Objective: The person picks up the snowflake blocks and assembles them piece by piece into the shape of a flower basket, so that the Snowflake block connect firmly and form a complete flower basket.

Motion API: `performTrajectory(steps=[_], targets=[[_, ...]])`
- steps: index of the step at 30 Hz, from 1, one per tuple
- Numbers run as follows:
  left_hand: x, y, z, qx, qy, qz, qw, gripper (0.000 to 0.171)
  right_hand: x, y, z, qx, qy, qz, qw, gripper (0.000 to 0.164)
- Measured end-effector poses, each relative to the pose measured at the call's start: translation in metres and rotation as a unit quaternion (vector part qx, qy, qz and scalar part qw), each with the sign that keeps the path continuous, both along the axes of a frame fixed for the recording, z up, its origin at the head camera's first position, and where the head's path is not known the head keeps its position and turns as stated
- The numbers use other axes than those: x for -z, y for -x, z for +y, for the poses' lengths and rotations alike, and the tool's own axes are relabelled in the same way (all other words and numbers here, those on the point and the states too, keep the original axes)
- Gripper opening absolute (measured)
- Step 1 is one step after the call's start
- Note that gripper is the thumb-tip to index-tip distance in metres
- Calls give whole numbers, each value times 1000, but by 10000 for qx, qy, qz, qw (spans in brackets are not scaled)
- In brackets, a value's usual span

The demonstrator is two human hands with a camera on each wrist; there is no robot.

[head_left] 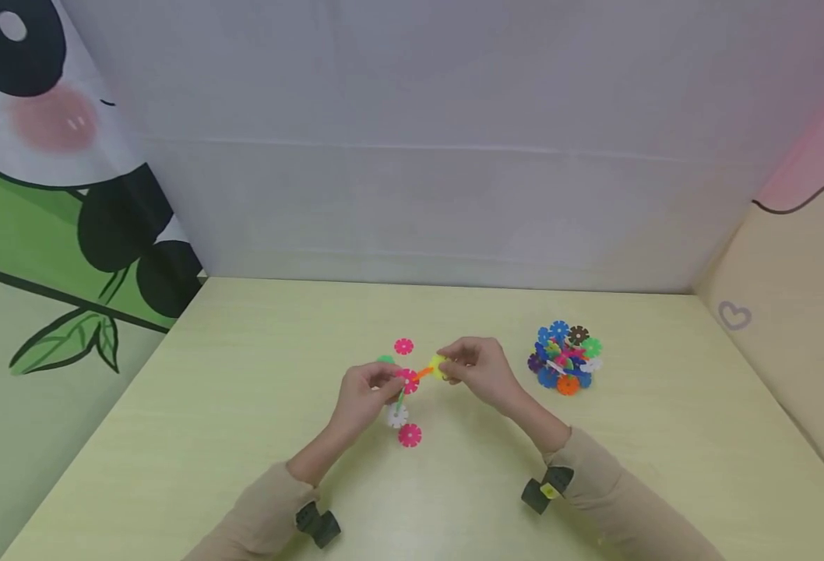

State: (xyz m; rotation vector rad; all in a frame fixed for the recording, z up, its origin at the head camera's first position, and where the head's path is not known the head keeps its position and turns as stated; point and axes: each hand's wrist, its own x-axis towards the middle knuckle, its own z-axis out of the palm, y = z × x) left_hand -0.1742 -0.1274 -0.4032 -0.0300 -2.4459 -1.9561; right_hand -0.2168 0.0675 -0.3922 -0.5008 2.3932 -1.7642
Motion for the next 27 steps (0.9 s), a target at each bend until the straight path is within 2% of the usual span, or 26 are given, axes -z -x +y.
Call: performTrajectory(steps=[5,11,14,18,23,27], targets=[[2,-1,1,7,50,12,10000,10,0,-2,-1,-8,-86,14,10000,13],[1,4,-1,68,133,138,9998,10,0,-3,-2,34,-92,115,9999,14],[-3,8,-3,260,159,-91,9995,11,-1,-1,-1,80,-22,143,9999,15],[-9,14,-9,505,408,-427,9970,13,1,2,-1,-44,97,96,9999,18],[-16,21,-10,895,920,-156,9916,22,6,2,-3,-188,219,-14,9996,19],[-15,22,-7,1362,921,-90,9863,22,7,-2,-9,-443,356,-65,9984,18]])
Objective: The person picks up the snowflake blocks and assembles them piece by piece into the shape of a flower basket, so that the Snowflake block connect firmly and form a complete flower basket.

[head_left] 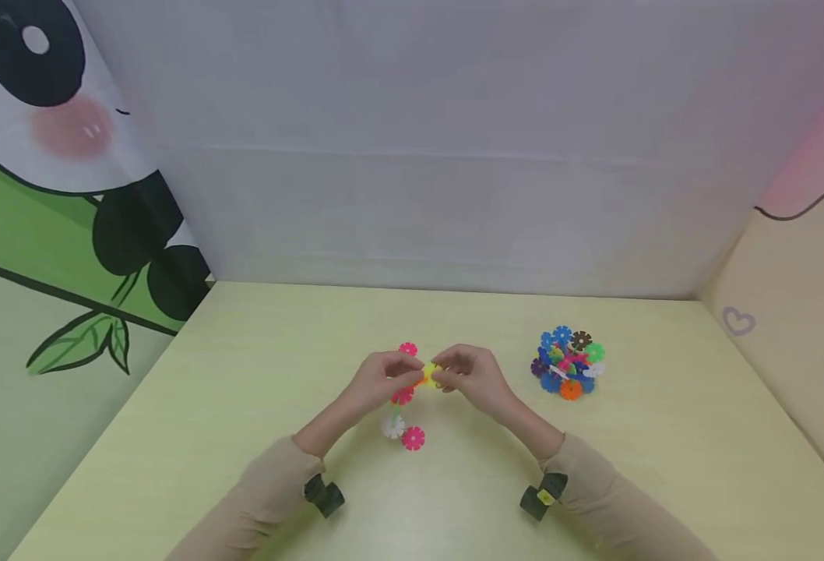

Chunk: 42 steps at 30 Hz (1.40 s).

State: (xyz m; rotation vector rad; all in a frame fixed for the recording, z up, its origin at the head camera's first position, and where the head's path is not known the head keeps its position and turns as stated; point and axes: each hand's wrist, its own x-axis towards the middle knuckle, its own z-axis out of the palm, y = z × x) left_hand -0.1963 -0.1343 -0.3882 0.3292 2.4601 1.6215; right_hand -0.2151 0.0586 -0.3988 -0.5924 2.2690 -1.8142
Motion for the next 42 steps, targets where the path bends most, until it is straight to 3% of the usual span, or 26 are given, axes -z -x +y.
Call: performTrajectory(steps=[4,6,8,11,14,17,22,25,29,32,34,37,39,42], targets=[[6,1,-1,25,-45,11,10000,17,-13,-9,-6,-217,100,-35,9997,19],[9,2,-5,-67,-8,39,10000,16,-10,-10,-8,-266,87,-106,9996,24],[10,3,-12,-259,66,-17,9996,15,-1,-6,-9,-305,-66,-263,9992,28],[10,4,-25,-642,156,-117,9977,15,22,-1,-11,-568,-748,-348,9950,31],[8,4,-38,-984,239,-178,9947,17,36,-1,-13,-1109,-1675,-181,9794,27],[7,4,-48,-1026,302,-157,9941,20,43,-2,-17,-1553,-2312,-72,9604,27],[6,4,-56,-930,368,-209,9948,24,43,-5,-24,-1876,-2828,209,9404,24],[5,2,-55,-985,370,-229,9942,24,41,-6,-27,-1900,-2986,341,9347,19],[3,0,-48,-1060,341,-260,9934,21,34,-8,-24,-1891,-2829,307,9398,19],[2,-3,-40,-991,279,-287,9943,20,29,-9,-15,-1793,-2644,564,9459,17],[1,-5,-34,-909,208,-282,9952,19,24,-8,-7,-1451,-2298,879,9583,15],[-2,-7,-26,-835,24,-237,9962,17,12,-7,3,-596,-1371,1653,9749,14],[-4,-8,-21,-829,-106,-226,9962,16,4,-6,7,-103,-703,2218,9725,16],[-7,-8,-12,-770,-310,-209,9963,16,-6,-8,10,200,-197,2969,9545,14]])
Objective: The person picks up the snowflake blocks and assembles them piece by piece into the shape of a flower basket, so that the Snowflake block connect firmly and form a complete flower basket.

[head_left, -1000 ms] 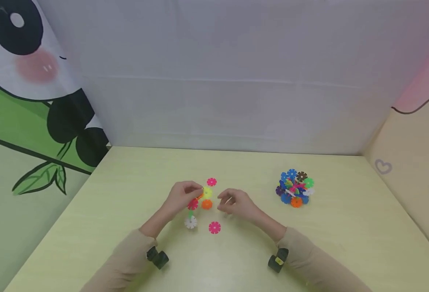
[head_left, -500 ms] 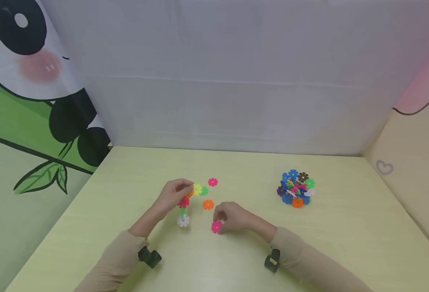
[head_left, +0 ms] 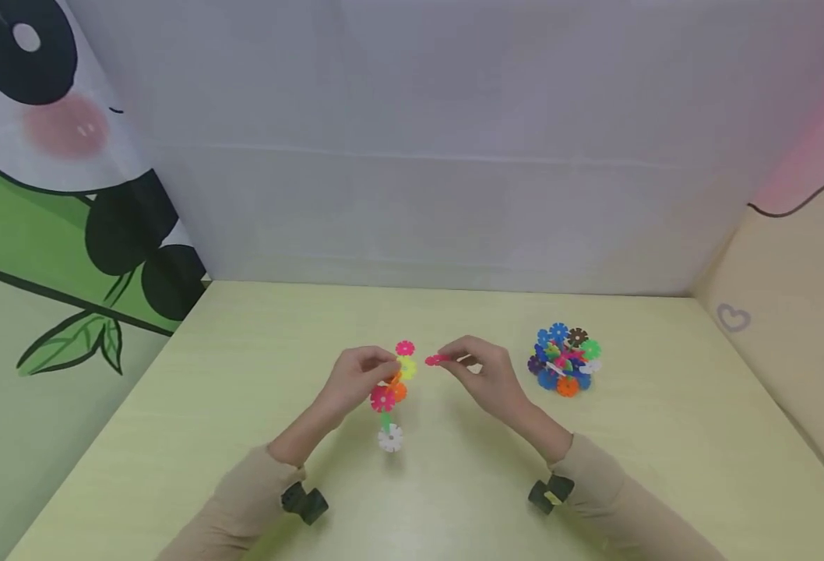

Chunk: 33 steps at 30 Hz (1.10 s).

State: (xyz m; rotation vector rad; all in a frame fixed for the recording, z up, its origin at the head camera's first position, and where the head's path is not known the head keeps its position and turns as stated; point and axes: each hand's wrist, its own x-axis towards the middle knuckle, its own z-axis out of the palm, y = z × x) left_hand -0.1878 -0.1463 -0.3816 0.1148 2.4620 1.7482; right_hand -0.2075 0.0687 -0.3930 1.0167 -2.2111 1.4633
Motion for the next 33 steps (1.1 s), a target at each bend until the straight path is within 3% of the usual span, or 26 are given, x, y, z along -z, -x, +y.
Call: performTrajectory(steps=[3,7,14,21,33], targets=[[-3,-1,6,63,-116,33,9999,16,-9,-6,-1,-58,149,406,9990,15],[-5,-2,10,57,-113,62,9999,13,-20,-15,-4,-60,213,581,9981,15],[-8,-4,11,103,2,-40,9999,13,-27,-17,-5,-97,216,308,9992,15],[-7,-1,13,-70,-185,-257,9995,14,-30,-17,-5,165,374,-477,9980,9],[-2,-2,17,-229,-315,-284,9988,16,-25,-17,-7,-69,362,-224,9991,11]])
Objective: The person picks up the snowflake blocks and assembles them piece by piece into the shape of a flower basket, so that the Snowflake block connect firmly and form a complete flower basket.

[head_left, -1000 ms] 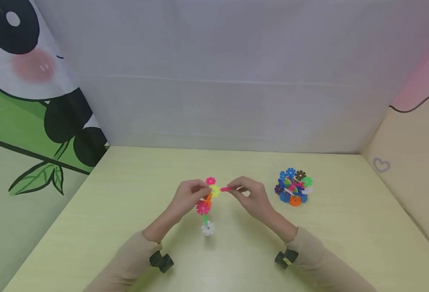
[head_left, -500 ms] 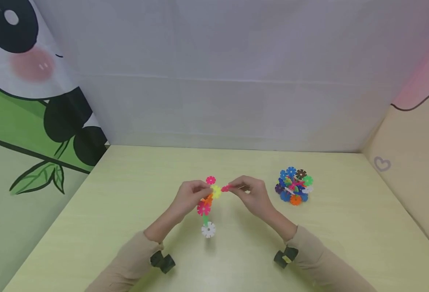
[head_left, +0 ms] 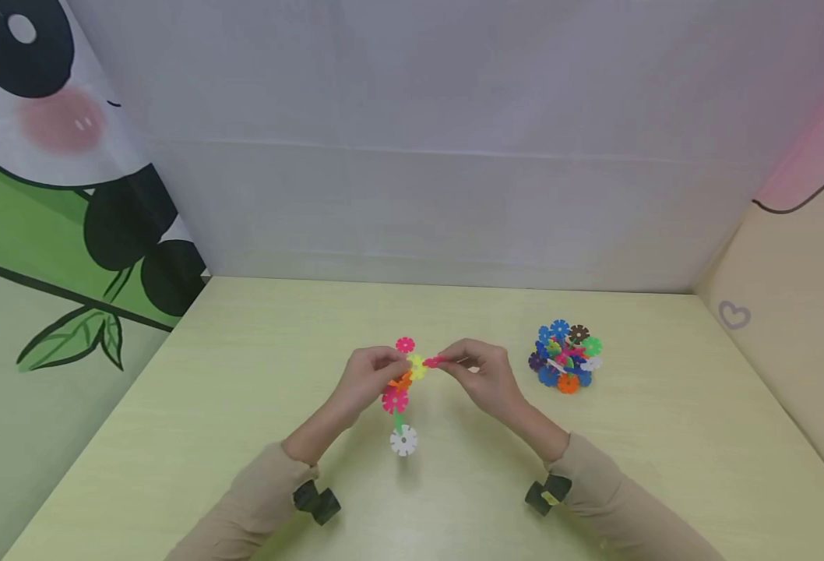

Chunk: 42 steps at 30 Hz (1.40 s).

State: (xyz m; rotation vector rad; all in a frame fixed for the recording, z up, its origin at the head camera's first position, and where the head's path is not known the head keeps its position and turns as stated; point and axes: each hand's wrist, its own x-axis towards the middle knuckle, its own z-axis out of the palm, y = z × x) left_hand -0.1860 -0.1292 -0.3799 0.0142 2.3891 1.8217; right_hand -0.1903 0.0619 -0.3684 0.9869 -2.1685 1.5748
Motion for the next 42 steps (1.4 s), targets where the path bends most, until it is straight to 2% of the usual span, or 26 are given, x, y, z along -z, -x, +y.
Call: performTrajectory(steps=[5,8,10,12,14,17,19,24,27,33,42], targets=[[6,-2,-1,-202,-1,-38,9998,15,10,3,-5,-121,205,173,9996,13],[9,-1,-5,-143,3,59,9999,14,21,10,-8,-205,167,218,9994,13],[10,2,-9,-1,106,186,9998,14,27,18,-8,-229,-91,87,9997,13],[11,7,-16,117,258,216,9994,15,31,29,-9,-330,-536,-274,9976,17],[13,12,-26,129,446,131,9988,16,34,42,-11,-462,-1117,-667,9904,26],[17,16,-44,-28,655,-152,9977,20,41,68,-15,-464,-1941,-1163,9730,37],[19,17,-56,-130,791,-307,9963,22,48,85,-20,-379,-2322,-1360,9624,38],[20,13,-73,-190,953,-584,9936,28,74,118,-33,-221,-2997,-1631,9397,36],[20,11,-74,-162,877,-674,9937,28,87,129,-39,-108,-3131,-1603,9360,34],[17,10,-71,-37,732,-592,9956,24,92,131,-44,64,-3210,-1592,9336,23],[10,10,-57,50,581,-517,9970,23,77,113,-31,-69,-2808,-2021,9382,13]])
